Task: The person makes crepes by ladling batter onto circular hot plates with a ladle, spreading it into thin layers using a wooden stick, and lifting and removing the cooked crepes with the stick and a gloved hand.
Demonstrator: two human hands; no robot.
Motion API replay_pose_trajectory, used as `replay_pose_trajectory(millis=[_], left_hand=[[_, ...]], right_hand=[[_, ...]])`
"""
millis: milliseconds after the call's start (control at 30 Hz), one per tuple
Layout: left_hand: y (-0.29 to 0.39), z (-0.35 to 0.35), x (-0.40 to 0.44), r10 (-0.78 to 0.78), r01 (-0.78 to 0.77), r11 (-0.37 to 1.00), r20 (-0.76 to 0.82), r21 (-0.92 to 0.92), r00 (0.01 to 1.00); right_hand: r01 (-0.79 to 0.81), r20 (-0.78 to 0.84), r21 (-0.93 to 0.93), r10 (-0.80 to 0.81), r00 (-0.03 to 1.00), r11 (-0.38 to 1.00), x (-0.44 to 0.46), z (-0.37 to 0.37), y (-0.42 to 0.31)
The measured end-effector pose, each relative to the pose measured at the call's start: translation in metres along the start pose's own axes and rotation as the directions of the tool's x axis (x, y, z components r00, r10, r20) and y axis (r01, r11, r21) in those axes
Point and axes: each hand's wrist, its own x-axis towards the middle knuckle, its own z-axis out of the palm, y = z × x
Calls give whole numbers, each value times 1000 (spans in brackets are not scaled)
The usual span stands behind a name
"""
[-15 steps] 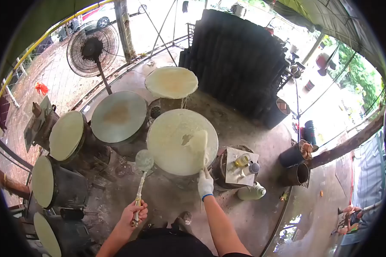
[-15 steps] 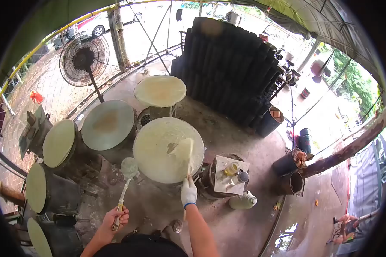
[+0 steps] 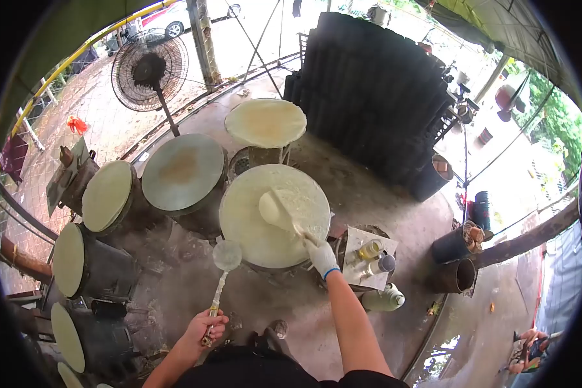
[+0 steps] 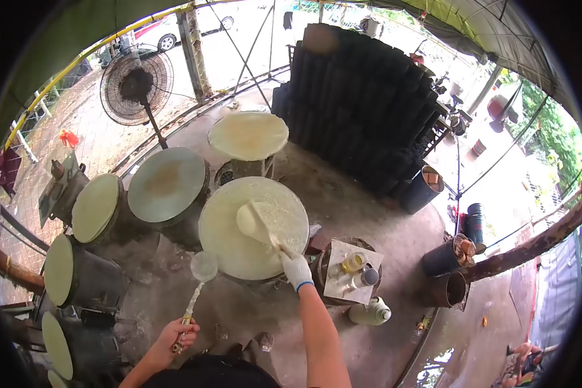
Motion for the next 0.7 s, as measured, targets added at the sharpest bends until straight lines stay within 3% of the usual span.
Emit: replay_pose_trajectory(millis=[67, 100, 167, 233, 333, 400, 467, 567, 667, 700], left_hand=[[2, -1, 2, -23, 23, 999, -9, 35, 1000], [4, 2, 4, -8, 9, 998, -15, 65, 1000], [8, 12, 13, 9, -6, 992, -22, 127, 1000], [15, 19, 29, 61, -45, 949, -41, 312, 997], [20, 28, 66, 210, -120, 779, -77, 615, 975], [11, 31, 94, 342, -145, 628, -104, 765, 934], [-4, 39, 118, 478, -147, 474, -114, 868, 871], [-17, 69, 125, 413, -135, 573, -143, 809, 899], [20, 75, 115, 175, -134, 873, -45, 470, 984], [43, 74, 91, 42, -74, 965, 129, 253, 991]], right_hand=[[-88, -88, 8, 89, 992, 996, 17, 0, 5], [-11, -59, -119, 4, 998, 993, 9, 5, 2], [-152, 136, -5, 152, 979, 988, -14, 1, -13], [-262, 265, 63, 236, 935, 963, -45, -11, -27], [-384, 148, 305, 355, 923, 871, -96, -14, -15], [-381, -81, 600, 527, 846, 703, -126, 19, 3], [-454, -48, 568, 578, 814, 687, -146, 56, -12], [-478, 99, 553, 516, 851, 682, -136, 92, -6], [-484, 164, 526, 475, 865, 700, -122, 78, -30], [-451, 165, 539, 437, 885, 711, -123, 63, -35]])
